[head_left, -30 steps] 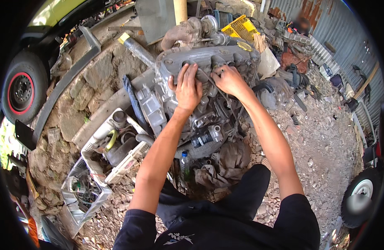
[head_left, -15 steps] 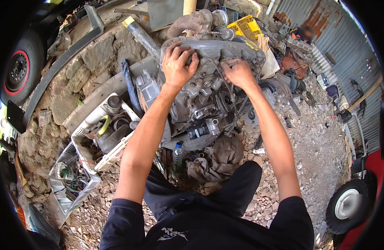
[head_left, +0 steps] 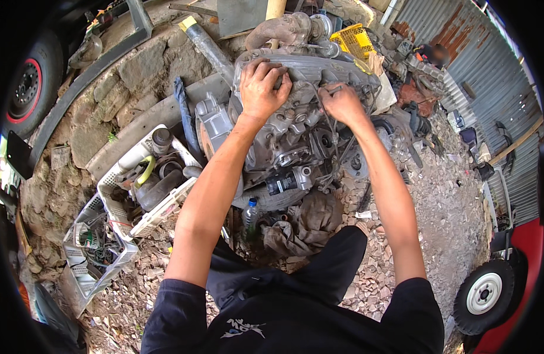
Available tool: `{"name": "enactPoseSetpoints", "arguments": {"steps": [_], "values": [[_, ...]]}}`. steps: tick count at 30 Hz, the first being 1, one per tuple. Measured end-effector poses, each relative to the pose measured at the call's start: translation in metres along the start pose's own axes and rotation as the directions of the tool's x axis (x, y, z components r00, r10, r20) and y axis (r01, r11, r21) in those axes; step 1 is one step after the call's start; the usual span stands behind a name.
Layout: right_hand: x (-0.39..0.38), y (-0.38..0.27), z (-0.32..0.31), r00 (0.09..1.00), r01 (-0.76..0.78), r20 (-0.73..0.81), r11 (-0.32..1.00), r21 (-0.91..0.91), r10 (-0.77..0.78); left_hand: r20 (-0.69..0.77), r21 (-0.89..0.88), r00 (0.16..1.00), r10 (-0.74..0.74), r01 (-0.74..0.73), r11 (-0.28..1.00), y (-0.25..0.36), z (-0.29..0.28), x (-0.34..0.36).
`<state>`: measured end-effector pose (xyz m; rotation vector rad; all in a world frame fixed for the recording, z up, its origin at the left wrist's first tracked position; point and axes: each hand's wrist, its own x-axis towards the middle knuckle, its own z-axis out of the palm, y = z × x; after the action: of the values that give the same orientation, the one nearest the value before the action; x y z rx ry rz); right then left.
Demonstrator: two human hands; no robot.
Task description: The person unscrews components from an engine block using a wrench and a screwdriver, pours liquid from a plastic bottle onto parts of the engine, and wipes the metal surface with a cloth.
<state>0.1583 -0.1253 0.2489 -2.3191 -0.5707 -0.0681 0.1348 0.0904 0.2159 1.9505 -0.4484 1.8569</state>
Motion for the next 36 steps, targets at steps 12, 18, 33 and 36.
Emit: {"name": "enactPoseSetpoints", "arguments": {"steps": [12,18,33,36], "values": [[-0.002,-0.002,-0.008,0.992,-0.129,0.041,0.948,0.291,0.122,0.008,0.011,1.0,0.002,-0.002,1.0,0.001,-0.006,0.005],[-0.006,-0.007,0.003,0.979,-0.198,0.13,0.899,0.391,0.159,-0.005,0.017,1.0,0.005,-0.004,1.0,-0.001,-0.007,0.004],[-0.004,-0.006,-0.015,0.963,-0.232,0.223,0.892,0.388,0.153,0.009,0.001,1.0,-0.012,0.012,1.0,-0.002,-0.004,0.001],[-0.006,-0.004,0.001,0.999,-0.042,-0.001,0.995,0.089,0.043,-0.024,0.004,1.0,-0.017,0.017,1.0,-0.002,-0.003,0.001]]}}
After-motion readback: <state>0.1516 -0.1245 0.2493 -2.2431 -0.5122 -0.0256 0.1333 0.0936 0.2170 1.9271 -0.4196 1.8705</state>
